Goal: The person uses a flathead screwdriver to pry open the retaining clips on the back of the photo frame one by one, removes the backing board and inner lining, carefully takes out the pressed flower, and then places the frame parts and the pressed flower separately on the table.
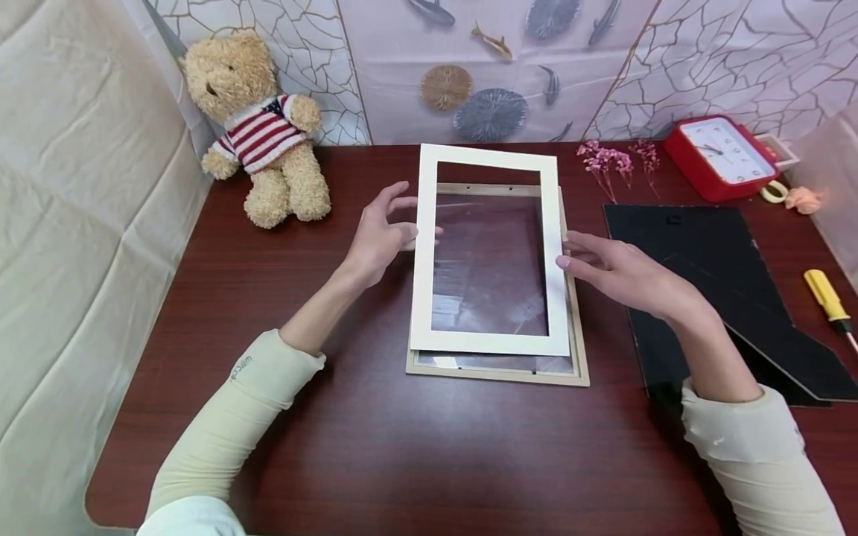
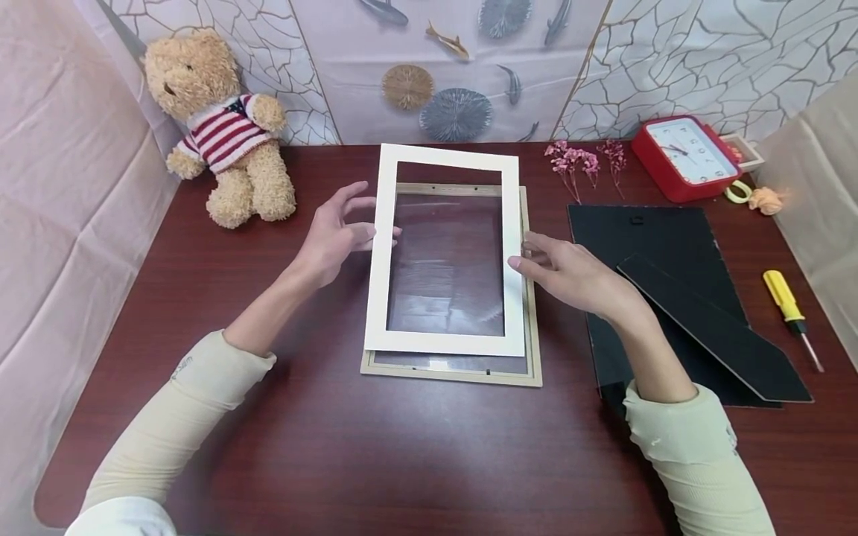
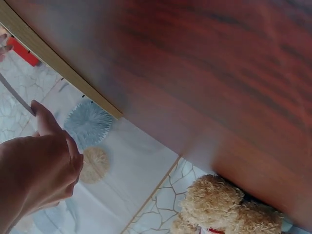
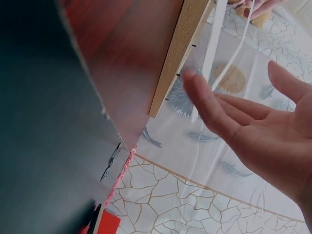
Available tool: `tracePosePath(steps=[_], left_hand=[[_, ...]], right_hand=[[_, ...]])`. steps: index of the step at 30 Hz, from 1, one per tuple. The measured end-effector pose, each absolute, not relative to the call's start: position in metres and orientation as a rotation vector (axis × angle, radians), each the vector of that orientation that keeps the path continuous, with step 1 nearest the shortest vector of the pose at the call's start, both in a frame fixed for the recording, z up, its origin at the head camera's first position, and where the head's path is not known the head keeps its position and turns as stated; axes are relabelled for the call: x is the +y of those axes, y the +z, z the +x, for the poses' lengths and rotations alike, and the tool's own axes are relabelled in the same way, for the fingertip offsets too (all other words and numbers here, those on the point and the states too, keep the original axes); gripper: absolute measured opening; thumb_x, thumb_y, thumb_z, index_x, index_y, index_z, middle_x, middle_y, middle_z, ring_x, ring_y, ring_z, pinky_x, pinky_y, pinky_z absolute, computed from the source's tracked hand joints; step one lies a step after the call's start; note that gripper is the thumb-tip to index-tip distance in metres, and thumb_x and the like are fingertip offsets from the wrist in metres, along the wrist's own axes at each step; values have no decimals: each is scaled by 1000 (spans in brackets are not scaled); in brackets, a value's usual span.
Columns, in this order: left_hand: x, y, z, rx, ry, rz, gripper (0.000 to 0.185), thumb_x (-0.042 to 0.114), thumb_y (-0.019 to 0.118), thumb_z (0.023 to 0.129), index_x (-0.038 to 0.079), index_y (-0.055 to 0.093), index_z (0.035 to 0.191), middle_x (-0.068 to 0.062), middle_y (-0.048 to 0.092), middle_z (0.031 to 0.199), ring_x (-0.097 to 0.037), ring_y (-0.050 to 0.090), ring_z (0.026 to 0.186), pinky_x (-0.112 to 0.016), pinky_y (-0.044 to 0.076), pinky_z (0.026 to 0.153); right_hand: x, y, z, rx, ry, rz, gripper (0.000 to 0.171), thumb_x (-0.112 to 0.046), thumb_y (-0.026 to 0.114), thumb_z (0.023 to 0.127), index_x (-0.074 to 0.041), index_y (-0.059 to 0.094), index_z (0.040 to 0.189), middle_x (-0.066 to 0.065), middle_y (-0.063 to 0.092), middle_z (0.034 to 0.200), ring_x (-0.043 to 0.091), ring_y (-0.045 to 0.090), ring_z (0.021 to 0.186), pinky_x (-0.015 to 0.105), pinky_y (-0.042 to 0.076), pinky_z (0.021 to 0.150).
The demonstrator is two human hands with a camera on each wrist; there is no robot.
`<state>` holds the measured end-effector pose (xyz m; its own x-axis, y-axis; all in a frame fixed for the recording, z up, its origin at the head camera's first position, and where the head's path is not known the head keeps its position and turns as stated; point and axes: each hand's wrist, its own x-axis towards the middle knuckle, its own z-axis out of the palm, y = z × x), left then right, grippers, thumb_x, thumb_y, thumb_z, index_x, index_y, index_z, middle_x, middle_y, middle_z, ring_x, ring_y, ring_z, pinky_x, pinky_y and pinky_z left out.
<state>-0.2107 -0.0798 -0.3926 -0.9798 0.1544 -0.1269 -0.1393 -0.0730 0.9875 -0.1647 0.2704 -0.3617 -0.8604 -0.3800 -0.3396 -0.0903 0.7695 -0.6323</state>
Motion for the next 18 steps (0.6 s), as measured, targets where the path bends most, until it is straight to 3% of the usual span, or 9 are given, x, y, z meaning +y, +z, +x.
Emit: tracePosePath(steps=[4,12,14,18], left_hand=[[-83,-392,-212,1990,2195,-6,77,-22,49,99,1,31,170,-20,54,157,-54,71,120,-31,66,86],[-87,-389,-203,2067,2143,12,64,-16,49,103,-4,42,165,-22,58,158,-45,73,124,-34,63,97],[-88,-389,-199,2185,2044,49,59,-11,51,106,-4,45,164,-22,63,156,-39,73,127,-35,61,104],[-86,-388,-187,2419,1773,133,56,4,54,110,-3,44,165,-19,56,162,-28,62,144,-38,49,119]], right_hand=[[270,-361,-165,2477,-913,-354,77,-33,54,117,9,18,171,35,58,154,48,60,140,70,43,119],[269,-358,-161,2445,-1024,-326,71,-32,53,117,8,28,170,34,55,153,48,67,129,73,43,117],[268,-356,-160,2442,-1027,-322,72,-34,53,117,7,27,170,33,50,159,48,62,135,73,42,118],[265,-351,-155,2429,-1007,-297,73,-36,54,116,5,28,171,34,38,170,51,45,151,74,38,120]])
